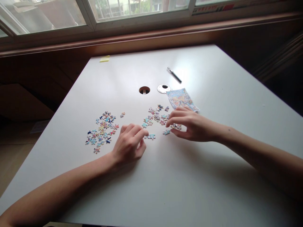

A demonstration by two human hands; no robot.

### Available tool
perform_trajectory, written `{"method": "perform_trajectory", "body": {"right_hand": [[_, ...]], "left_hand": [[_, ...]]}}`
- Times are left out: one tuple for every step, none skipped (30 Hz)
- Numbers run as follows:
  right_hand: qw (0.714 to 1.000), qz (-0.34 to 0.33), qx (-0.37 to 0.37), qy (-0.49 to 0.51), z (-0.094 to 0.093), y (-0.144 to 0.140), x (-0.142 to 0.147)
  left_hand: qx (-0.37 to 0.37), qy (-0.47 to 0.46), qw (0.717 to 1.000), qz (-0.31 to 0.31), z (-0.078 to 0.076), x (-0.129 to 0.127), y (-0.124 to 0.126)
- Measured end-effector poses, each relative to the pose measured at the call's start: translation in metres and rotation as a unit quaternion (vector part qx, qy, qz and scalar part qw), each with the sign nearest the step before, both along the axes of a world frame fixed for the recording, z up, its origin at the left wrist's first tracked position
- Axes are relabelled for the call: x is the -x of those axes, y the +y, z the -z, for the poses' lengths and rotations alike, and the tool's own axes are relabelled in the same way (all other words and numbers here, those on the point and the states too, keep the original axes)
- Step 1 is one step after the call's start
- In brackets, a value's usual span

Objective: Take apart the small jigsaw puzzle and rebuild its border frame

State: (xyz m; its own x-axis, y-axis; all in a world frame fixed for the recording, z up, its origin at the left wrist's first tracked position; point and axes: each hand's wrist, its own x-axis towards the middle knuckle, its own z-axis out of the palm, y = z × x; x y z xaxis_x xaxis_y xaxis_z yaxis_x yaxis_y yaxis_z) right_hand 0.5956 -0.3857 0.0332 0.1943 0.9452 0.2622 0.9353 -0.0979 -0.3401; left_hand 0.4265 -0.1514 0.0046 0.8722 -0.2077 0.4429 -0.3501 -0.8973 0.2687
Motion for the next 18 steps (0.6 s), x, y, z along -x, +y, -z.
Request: {"method": "perform_trajectory", "body": {"right_hand": [[1.000,-0.006,0.016,-0.008,0.000,-0.001,0.000],[0.999,-0.004,0.028,-0.016,0.001,-0.001,0.001],[0.999,0.002,0.037,-0.022,0.002,-0.001,0.002],[0.999,0.009,0.045,-0.023,0.003,0.000,0.004],[0.998,0.016,0.053,-0.019,0.004,0.000,0.005],[0.998,0.021,0.060,-0.012,0.005,0.001,0.006],[0.998,0.025,0.066,-0.003,0.006,0.002,0.006],[0.997,0.029,0.069,0.006,0.006,0.002,0.007],[0.997,0.033,0.073,0.013,0.006,0.002,0.007],[0.996,0.036,0.074,0.018,0.006,0.003,0.008],[0.996,0.038,0.075,0.023,0.006,0.003,0.009],[0.996,0.038,0.074,0.026,0.005,0.003,0.009],[0.996,0.039,0.073,0.026,0.005,0.003,0.010],[0.997,0.038,0.070,0.023,0.005,0.003,0.010],[0.997,0.037,0.067,0.018,0.006,0.003,0.011],[0.997,0.036,0.065,0.012,0.006,0.004,0.012],[0.997,0.036,0.063,0.006,0.006,0.004,0.012],[0.998,0.035,0.060,0.001,0.007,0.004,0.013]], "left_hand": [[0.002,0.005,1.000,-0.007,-0.001,0.000,0.000],[0.003,0.010,1.000,-0.013,-0.001,0.000,0.000],[0.003,0.013,1.000,-0.020,-0.002,0.000,0.000],[0.004,0.016,1.000,-0.025,-0.003,0.000,0.000],[0.004,0.018,0.999,-0.029,-0.004,0.000,0.000],[0.005,0.020,0.999,-0.031,-0.005,0.000,0.000],[0.006,0.020,0.999,-0.033,-0.005,0.000,-0.001],[0.007,0.022,0.999,-0.033,-0.005,0.000,-0.001],[0.008,0.023,0.999,-0.033,-0.005,0.000,0.000],[0.008,0.024,0.999,-0.034,-0.005,0.000,0.000],[0.009,0.025,0.999,-0.036,-0.005,0.000,0.000],[0.008,0.024,0.999,-0.036,-0.005,0.000,0.000],[0.008,0.024,0.999,-0.034,-0.004,-0.001,0.000],[0.008,0.023,0.999,-0.029,-0.004,-0.001,0.001],[0.008,0.020,1.000,-0.019,-0.003,-0.001,0.001],[0.009,0.017,1.000,-0.007,-0.003,-0.001,0.001],[0.008,0.013,1.000,0.007,-0.003,-0.001,0.001],[0.007,0.007,1.000,0.020,-0.003,-0.001,0.002]]}}
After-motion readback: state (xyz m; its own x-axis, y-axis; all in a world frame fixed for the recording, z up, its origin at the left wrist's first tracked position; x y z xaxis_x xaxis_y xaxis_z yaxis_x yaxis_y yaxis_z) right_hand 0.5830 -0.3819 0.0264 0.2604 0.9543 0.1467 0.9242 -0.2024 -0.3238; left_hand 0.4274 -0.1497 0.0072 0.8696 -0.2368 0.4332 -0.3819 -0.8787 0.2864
